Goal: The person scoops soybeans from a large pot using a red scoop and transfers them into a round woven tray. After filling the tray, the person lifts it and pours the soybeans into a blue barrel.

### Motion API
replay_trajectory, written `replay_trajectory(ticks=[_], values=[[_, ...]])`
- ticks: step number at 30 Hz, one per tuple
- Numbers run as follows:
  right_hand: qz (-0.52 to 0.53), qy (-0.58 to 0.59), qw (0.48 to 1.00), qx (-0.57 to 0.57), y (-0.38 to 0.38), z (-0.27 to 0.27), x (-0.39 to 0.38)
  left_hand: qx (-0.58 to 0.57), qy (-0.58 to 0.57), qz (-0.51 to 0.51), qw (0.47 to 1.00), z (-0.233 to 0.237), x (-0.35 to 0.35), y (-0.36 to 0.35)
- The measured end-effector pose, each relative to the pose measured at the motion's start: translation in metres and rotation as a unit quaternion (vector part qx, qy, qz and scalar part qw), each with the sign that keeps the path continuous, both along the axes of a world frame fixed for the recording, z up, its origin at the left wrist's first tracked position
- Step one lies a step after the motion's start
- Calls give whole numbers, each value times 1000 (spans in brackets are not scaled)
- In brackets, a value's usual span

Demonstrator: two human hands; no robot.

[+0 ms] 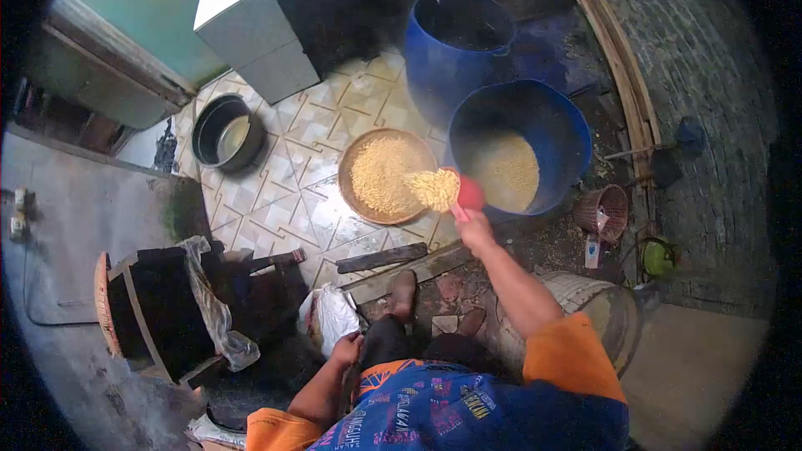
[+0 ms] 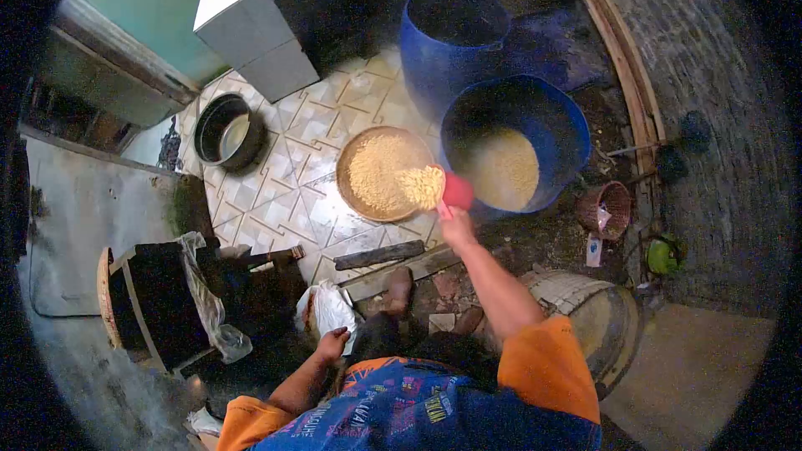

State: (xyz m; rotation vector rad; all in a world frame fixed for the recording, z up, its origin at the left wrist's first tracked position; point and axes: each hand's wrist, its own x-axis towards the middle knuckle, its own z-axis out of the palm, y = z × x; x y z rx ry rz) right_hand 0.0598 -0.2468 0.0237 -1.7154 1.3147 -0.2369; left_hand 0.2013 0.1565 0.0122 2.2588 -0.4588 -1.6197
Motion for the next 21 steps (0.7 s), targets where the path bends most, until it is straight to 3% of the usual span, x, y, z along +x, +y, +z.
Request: replay_trajectory(ticks=[1,3,4,7,10,13,17,19,21], values=[[4,2,1000,3,-7,-3,12,3,2,4,1000,8,0,-1],[47,190,980,-29,-18,27,42,33,65,101,992,19,0,-5],[50,193,980,-28,-21,28,50,9,24,50,998,3,1,6],[61,209,971,-99,-35,33,72,7,1,20,1000,-29,2,22],[101,280,950,-95,-50,45,91,12,61,105,993,-29,8,14],[147,326,918,-175,-61,48,106,50,89,132,986,22,24,-27],[174,353,891,-225,-69,54,121,55,133,171,975,6,31,-29],[169,349,891,-235,-68,61,125,1,82,100,992,-17,30,-18],[155,334,895,-254,-65,68,126,-10,62,100,993,-25,25,-14]])
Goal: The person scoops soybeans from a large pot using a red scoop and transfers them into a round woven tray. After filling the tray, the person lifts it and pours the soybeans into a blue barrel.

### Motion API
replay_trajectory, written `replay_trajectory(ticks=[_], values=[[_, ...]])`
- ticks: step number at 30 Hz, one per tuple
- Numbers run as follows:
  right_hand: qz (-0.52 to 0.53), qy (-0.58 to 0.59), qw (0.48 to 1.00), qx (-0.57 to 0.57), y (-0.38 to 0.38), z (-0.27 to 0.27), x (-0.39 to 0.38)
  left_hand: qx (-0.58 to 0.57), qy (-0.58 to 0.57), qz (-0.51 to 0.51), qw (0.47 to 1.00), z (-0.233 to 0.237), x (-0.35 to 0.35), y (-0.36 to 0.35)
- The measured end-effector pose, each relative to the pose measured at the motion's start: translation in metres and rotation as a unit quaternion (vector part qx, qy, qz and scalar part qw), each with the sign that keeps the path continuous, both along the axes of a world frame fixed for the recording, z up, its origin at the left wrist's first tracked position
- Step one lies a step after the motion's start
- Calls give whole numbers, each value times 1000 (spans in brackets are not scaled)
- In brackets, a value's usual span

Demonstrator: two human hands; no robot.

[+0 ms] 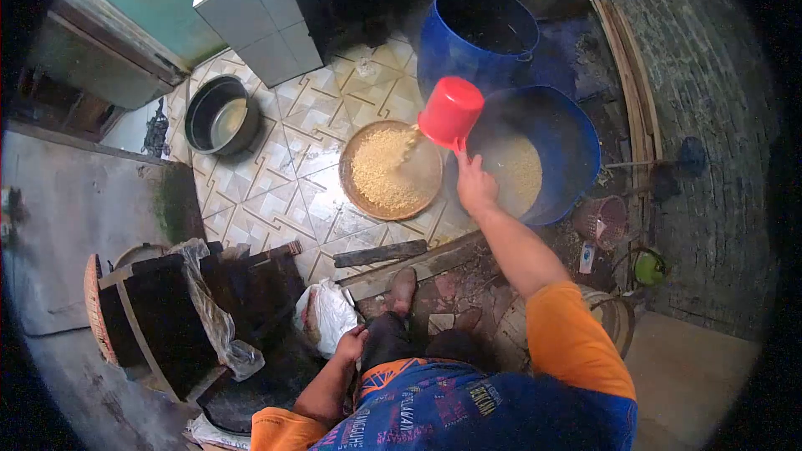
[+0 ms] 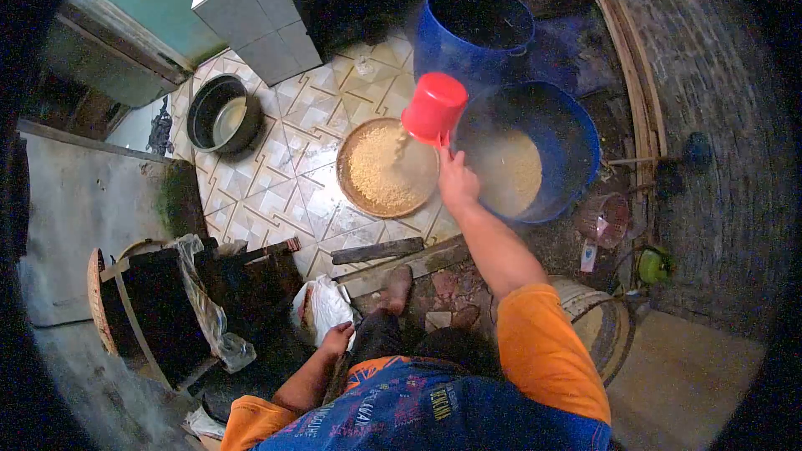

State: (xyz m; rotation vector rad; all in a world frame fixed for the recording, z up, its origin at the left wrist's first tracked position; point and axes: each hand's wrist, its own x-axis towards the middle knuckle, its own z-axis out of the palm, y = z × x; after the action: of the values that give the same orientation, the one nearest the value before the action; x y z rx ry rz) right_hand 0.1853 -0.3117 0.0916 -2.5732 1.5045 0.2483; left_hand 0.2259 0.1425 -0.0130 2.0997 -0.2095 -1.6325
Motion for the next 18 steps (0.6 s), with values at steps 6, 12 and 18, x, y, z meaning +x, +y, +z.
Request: replay_trajectory(ticks=[6,12,18], values=[[-3,-167,984,-66,20,-17,-43,31,19,-28,999,37,1,-25],[-288,-623,629,363,69,36,-143,4,-25,-135,990,9,-8,-19],[-398,-760,499,124,122,85,-307,-28,-74,-312,947,-8,-26,-39]])
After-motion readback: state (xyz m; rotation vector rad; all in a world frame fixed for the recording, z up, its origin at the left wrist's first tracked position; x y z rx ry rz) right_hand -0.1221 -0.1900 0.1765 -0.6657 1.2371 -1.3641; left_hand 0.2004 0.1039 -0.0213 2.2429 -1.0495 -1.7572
